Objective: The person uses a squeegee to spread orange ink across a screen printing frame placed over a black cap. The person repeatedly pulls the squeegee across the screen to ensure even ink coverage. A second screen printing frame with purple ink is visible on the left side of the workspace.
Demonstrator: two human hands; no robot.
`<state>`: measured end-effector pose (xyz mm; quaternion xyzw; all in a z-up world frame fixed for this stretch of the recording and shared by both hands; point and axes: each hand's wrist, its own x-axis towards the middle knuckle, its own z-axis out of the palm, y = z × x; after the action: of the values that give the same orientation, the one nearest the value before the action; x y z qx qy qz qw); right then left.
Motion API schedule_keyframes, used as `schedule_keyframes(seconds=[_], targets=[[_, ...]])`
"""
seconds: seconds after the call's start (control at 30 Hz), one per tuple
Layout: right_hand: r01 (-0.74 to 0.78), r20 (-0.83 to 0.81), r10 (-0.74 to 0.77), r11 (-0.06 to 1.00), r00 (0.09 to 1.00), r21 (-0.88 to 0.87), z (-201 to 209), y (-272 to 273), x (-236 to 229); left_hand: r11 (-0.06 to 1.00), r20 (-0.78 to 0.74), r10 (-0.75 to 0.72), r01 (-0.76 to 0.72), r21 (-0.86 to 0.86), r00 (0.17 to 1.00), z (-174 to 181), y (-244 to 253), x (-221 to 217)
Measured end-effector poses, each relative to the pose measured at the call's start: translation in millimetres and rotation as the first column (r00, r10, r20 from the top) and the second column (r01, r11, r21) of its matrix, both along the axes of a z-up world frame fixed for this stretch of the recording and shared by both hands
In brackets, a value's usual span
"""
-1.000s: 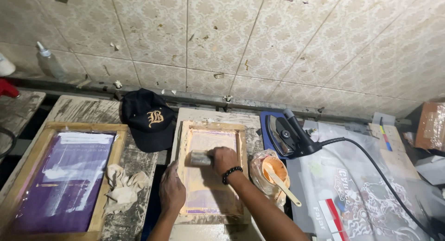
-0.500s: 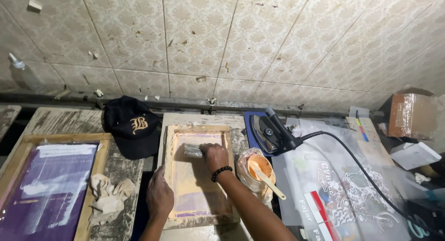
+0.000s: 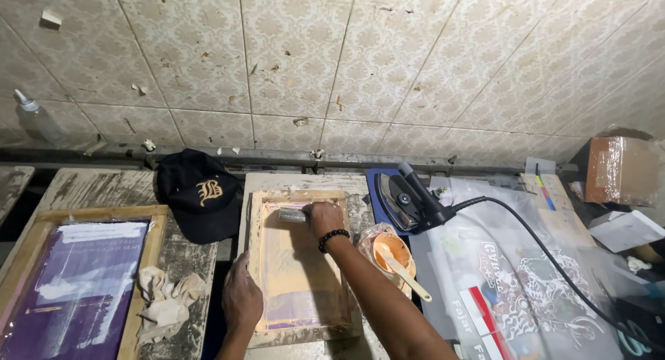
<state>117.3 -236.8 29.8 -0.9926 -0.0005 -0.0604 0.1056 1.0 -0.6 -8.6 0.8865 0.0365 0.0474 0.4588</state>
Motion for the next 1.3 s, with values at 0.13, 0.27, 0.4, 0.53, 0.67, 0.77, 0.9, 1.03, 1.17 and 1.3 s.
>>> schedule_keyframes(seconds=[0.13,0.27,0.4,0.53,0.67,0.77,0.9,1.03,1.17,1.3], targets=[[0.019,-0.072,-0.013,0.996,0.997,0.082,4.0,5.9,-9.5,0.999,-0.084,0.028,-0.030,-0.020,0.996,5.6,-1.6,1.2],[-0.017,-0.106,0.026,0.996,0.994,0.092,11.7,9.4,-39.1,1.000,-0.007,-0.009,0.009,-0.007,1.000,-0.2,-0.4,9.8],[-0.058,-0.213,0.076,0.994,0.974,0.092,16.7,19.1,-105.8,1.000,0.019,-0.012,0.012,0.002,1.000,0.1,0.0,0.2],[-0.110,-0.421,0.118,0.993,0.899,0.044,47.9,23.2,-152.4,1.000,-0.044,-0.015,0.015,0.010,0.999,13.0,-1.8,-5.5],[-0.090,-0.283,0.125,0.987,0.951,0.133,66.1,22.2,-143.8,1.000,0.000,0.020,-0.020,-0.008,1.000,4.8,-2.5,3.8],[-0.146,0.111,0.136,0.986,0.984,0.085,49.9,24.1,-108.7,1.000,0.007,0.017,-0.017,0.009,1.000,-1.1,1.2,-1.0],[-0.083,0.127,0.063,0.984,0.990,0.159,11.4,22.0,-59.3,1.000,-0.099,0.021,-0.019,0.021,0.995,10.2,-2.2,-1.0],[-0.135,0.046,0.139,0.988,0.989,-0.076,-15.4,21.6,-79.4,1.000,-0.030,0.018,-0.018,-0.002,0.999,0.7,0.0,0.5],[-0.117,-0.107,0.132,0.984,0.985,0.134,15.5,14.1,-97.4,1.000,-0.012,0.021,-0.021,-0.020,1.000,1.2,0.2,-1.1],[0.098,-0.229,-0.090,0.995,0.969,0.026,41.2,12.9,-47.2,1.000,-0.035,0.010,-0.011,-0.007,0.999,8.4,-0.6,1.6]])
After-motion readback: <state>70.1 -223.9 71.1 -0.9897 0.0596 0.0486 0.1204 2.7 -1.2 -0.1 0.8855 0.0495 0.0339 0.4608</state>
